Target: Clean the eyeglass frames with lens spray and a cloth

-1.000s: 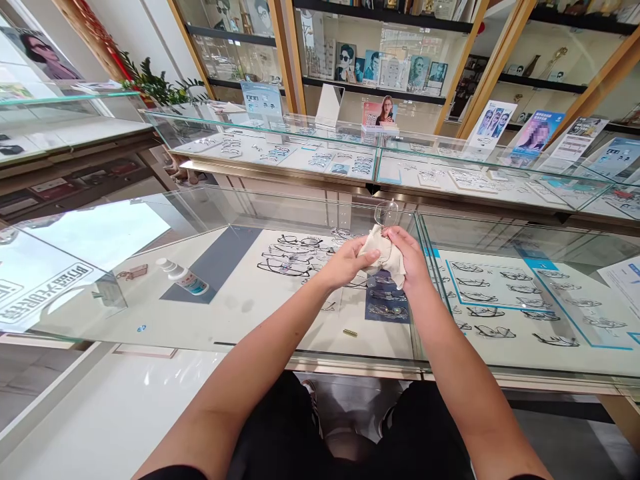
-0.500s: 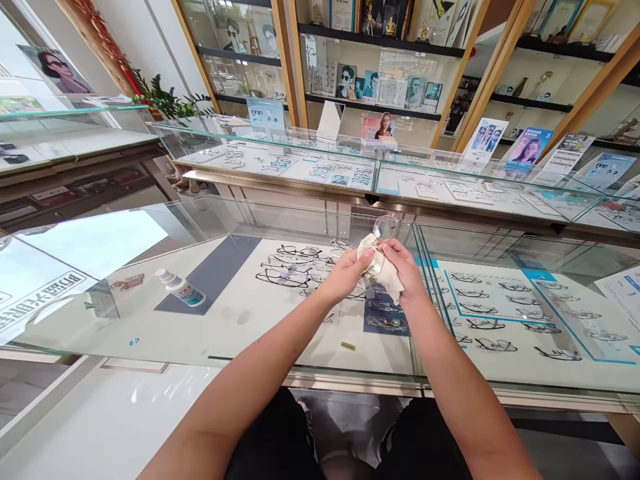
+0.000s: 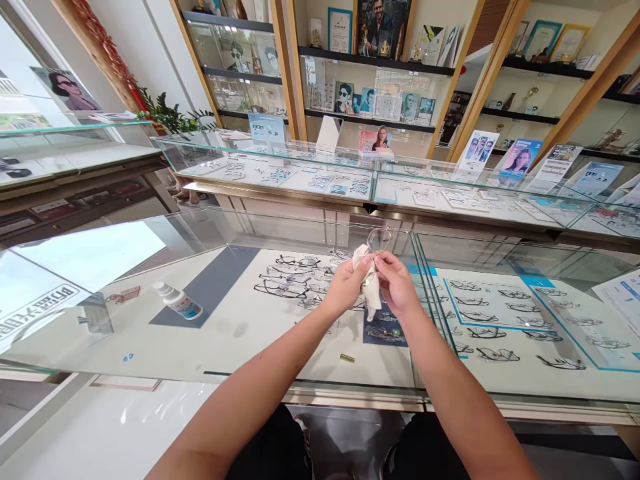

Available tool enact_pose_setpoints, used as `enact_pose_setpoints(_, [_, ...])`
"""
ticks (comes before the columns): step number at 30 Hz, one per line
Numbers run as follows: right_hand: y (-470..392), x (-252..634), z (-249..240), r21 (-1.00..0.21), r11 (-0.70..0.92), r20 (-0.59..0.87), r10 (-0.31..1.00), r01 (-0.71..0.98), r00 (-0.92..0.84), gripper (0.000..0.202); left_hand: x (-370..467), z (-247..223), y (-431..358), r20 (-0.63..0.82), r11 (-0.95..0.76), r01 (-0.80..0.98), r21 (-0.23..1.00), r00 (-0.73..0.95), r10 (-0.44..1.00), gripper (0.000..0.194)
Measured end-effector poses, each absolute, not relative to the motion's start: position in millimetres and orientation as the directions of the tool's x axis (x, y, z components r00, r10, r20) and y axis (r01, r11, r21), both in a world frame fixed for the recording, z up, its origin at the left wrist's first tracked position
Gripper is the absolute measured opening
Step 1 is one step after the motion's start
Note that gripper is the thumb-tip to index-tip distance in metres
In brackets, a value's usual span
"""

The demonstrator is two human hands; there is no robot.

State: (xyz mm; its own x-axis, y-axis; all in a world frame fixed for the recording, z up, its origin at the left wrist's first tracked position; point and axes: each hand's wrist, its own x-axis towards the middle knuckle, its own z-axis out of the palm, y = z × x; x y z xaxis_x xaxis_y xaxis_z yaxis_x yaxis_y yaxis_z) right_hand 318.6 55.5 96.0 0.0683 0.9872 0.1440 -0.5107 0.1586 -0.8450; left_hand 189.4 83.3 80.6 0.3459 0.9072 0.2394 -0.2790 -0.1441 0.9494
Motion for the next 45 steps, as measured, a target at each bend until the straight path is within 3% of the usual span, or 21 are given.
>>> enact_pose_setpoints(10, [57.2,328.3,94.9,-0.842,0.133,0.117,0.991,-0.522,0.064,0.034,184.5,88.7,79.3,0.17,-0.028,-0.287,0.958,0.482,0.859,0.064])
enact_pose_setpoints(17, [56.2,323.0,91.5,-0.853,0.14,0.159,0.987,-0.503,0.006,0.032,186.1,87.8,80.4,0.219,-0.12,-0.279,0.953,0.358,0.907,0.07])
enact_pose_setpoints(21, [58.6,330.7,91.8,-0.837,0.196,0.193,0.979,-0.511,0.059,0.028,186.3,84.8,85.7,0.209,-0.114,-0.283,0.952,0.333,0.92,0.069])
enact_pose_setpoints(26, [63.2,349.7,99.9,-0.735,0.255,0.24,0.965,-0.628,0.111,0.024,176.3,89.8,104.7,0.162,-0.073,-0.423,0.903,0.178,0.971,0.061])
enact_pose_setpoints(30, [63.7,356.9,102.8,-0.72,0.252,0.249,0.963,-0.646,0.098,0.021,164.1,99.3,113.1,0.119,-0.039,-0.51,0.859,0.126,0.985,0.049])
enact_pose_setpoints(36, [62.4,356.2,103.2,-0.754,0.255,0.247,0.964,-0.605,0.099,0.024,160.5,103.7,106.6,0.021,0.105,-0.446,0.889,0.269,0.963,0.045])
enact_pose_setpoints(41, [61.2,355.9,105.7,-0.782,0.256,0.264,0.962,-0.568,0.07,0.028,163.5,105.3,102.8,0.105,0.064,-0.463,0.884,0.332,0.937,0.058])
enact_pose_setpoints(45, [58.7,355.1,106.2,-0.812,0.231,0.274,0.962,-0.536,0.0,0.028,161.2,104.6,106.6,0.152,0.005,-0.456,0.89,0.306,0.94,0.053])
